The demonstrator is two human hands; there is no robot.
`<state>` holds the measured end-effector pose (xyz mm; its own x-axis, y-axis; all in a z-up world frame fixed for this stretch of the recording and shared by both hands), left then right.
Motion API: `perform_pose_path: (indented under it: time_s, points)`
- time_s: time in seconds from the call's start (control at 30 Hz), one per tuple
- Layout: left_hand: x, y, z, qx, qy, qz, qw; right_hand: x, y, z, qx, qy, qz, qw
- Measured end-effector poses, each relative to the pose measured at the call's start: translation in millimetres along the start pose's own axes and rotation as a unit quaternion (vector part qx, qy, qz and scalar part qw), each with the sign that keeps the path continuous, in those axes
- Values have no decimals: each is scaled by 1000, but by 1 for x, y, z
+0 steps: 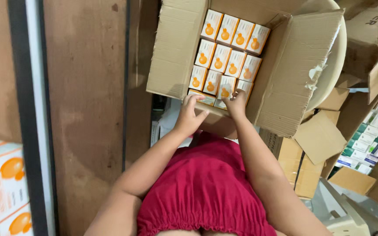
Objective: The person repeatedly picks small orange-labeled boxes from a cardboard carton and places them onto a wooden shelf. The person handles the boxes one at a time, arranging them in neat rows on the shelf.
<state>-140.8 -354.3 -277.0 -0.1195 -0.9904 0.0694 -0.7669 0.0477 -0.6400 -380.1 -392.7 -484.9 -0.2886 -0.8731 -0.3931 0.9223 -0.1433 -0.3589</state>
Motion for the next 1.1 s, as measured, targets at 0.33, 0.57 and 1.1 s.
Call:
perform_pose_path:
  time_s: [0.33, 0.57, 1.1]
  points:
    - [9, 12, 40, -39, -108, 37, 993, 36, 49, 4, -220, 97, -101, 965]
    - [4, 36, 66, -114, -210, 66, 969, 16, 45, 49, 12, 9, -21, 1000]
    - [-12, 15, 87, -293, -282, 91, 909, 55, -8, -33, -163, 203, -183, 948]
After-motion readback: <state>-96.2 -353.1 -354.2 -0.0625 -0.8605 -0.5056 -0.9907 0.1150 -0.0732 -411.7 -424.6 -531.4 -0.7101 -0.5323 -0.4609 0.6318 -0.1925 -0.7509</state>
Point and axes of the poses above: each hand's wrist, its own x-axis towards the middle knuckle, its own y-axis out of the palm, z = x × y, the point moved 6 cm from there along x, towards the middle knuckle, and after that the axes turned 15 degrees about x, right-handed, at the moved point
